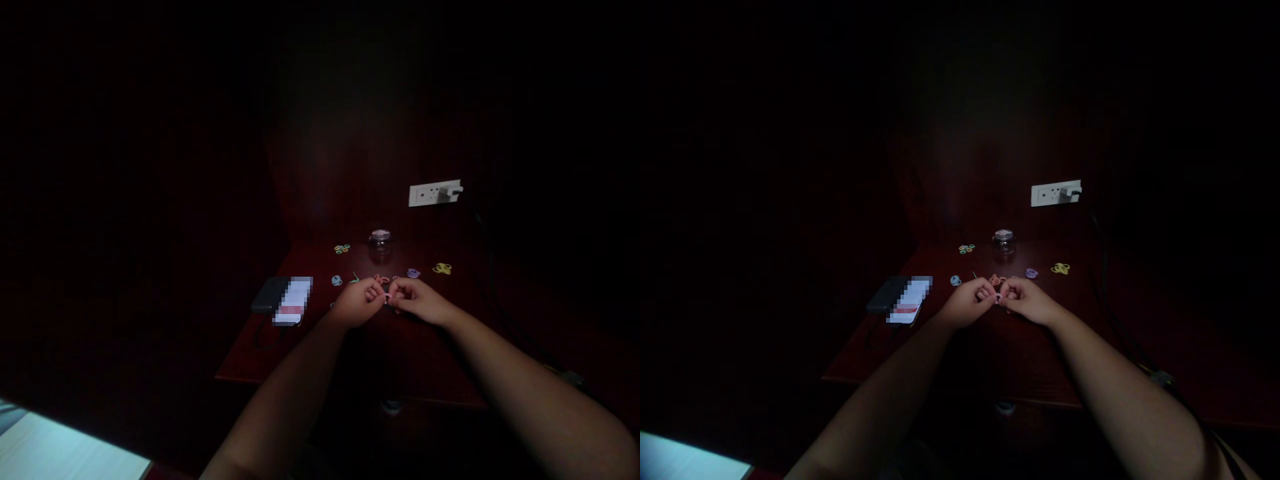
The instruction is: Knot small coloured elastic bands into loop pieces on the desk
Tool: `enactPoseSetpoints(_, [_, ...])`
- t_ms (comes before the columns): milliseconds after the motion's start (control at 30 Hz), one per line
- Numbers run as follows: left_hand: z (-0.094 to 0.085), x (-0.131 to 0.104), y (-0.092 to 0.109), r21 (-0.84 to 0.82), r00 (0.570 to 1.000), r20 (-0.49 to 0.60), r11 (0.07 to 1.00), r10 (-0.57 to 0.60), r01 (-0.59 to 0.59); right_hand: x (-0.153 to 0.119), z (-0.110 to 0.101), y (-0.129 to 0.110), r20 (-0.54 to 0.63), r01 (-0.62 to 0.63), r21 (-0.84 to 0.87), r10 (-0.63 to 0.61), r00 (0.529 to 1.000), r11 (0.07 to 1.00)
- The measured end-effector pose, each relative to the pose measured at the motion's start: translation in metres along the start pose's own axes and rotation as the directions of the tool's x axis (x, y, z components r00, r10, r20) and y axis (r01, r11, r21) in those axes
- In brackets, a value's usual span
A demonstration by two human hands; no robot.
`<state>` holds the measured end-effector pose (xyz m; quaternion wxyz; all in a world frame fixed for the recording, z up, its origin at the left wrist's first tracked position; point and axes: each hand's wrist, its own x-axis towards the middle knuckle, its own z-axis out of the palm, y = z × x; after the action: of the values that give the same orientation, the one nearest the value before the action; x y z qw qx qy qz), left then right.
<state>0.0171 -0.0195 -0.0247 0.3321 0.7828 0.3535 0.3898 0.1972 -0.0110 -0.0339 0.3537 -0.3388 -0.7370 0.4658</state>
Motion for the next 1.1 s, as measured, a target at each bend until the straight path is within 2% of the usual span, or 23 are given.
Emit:
enactPoseSetpoints(267, [0.0, -0.001, 0.0, -0.007, 0.999, -0.039, 1.0, -0.009, 0.009, 0.003, 0.0, 0.004, -0.01, 0.008, 0.028, -0.008, 1.0, 1.0])
enactPoseSetpoints(500, [0.0, 0.0, -0.004, 0.022, 1.0, 0.012, 1.0, 0.021, -0.021, 0.002, 0.002, -0.002, -0.049, 0.0, 0.028, 0.001, 0.999, 1.0])
enactPoseSetpoints(800, [-0.003, 0.0, -0.004, 0.097, 1.0, -0.014, 0.995, -0.021, 0.022, 0.002, 0.001, -0.005, -0.065, -0.008, 0.038, 0.01, 0.998, 0.999])
enactPoseSetpoints(1100, [-0.002, 0.001, -0.007, 0.056, 0.999, -0.02, 0.997, -0.045, 0.046, 0.001, 0.001, -0.007, -0.1, -0.005, 0.019, 0.007, 0.995, 1.0])
